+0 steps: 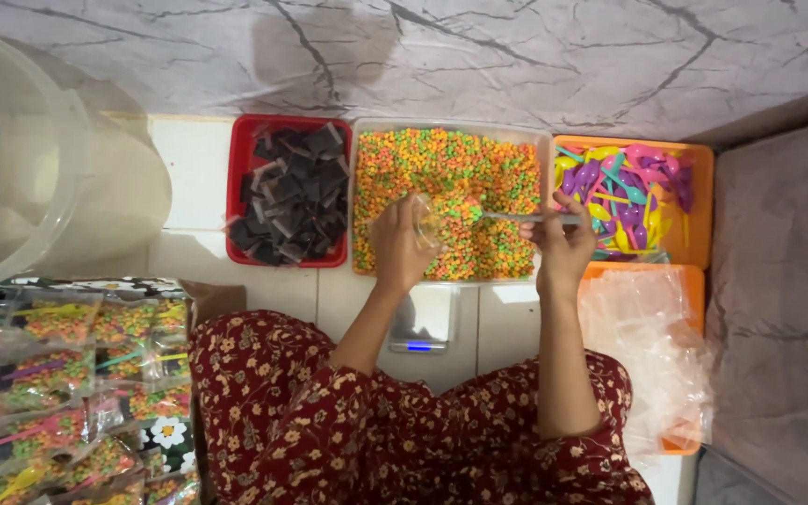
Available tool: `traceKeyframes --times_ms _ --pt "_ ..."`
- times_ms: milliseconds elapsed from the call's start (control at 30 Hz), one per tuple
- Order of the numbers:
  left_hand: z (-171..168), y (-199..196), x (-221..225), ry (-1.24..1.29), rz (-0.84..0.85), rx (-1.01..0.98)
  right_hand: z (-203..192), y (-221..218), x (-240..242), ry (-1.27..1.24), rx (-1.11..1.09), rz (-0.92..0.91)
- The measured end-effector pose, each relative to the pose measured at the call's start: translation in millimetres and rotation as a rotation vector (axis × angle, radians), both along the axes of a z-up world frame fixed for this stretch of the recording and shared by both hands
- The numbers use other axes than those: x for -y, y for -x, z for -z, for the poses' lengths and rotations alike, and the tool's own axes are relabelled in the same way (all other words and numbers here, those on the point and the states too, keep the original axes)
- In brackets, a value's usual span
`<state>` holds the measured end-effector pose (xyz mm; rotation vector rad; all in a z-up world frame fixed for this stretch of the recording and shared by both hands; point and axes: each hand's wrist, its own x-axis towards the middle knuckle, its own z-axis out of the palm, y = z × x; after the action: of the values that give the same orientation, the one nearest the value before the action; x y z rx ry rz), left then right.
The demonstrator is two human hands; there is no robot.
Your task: Portioning and weighing colorful sprinkles into small plastic bags for packaging.
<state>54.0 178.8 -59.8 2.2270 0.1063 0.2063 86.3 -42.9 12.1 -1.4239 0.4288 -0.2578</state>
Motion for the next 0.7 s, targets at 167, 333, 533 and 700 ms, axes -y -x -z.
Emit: traceKeyframes --times_ms 167,333,533,700 --pt "-25 -10 19 0.006 0.032 0.021 -41 11 -34 0.224 0.15 -0.144" --pt "-34 -12 23 0.046 0.061 0.044 -80 39 -60 0.797 0.234 -0.292" --pt "-36 -8 13 0.299 0.054 0.018 -44 34 -16 0.799 0.444 -0.013" --pt "-41 4 1 0.481 -0.004 0.06 17 35 16 0.854 0.251 0.014"
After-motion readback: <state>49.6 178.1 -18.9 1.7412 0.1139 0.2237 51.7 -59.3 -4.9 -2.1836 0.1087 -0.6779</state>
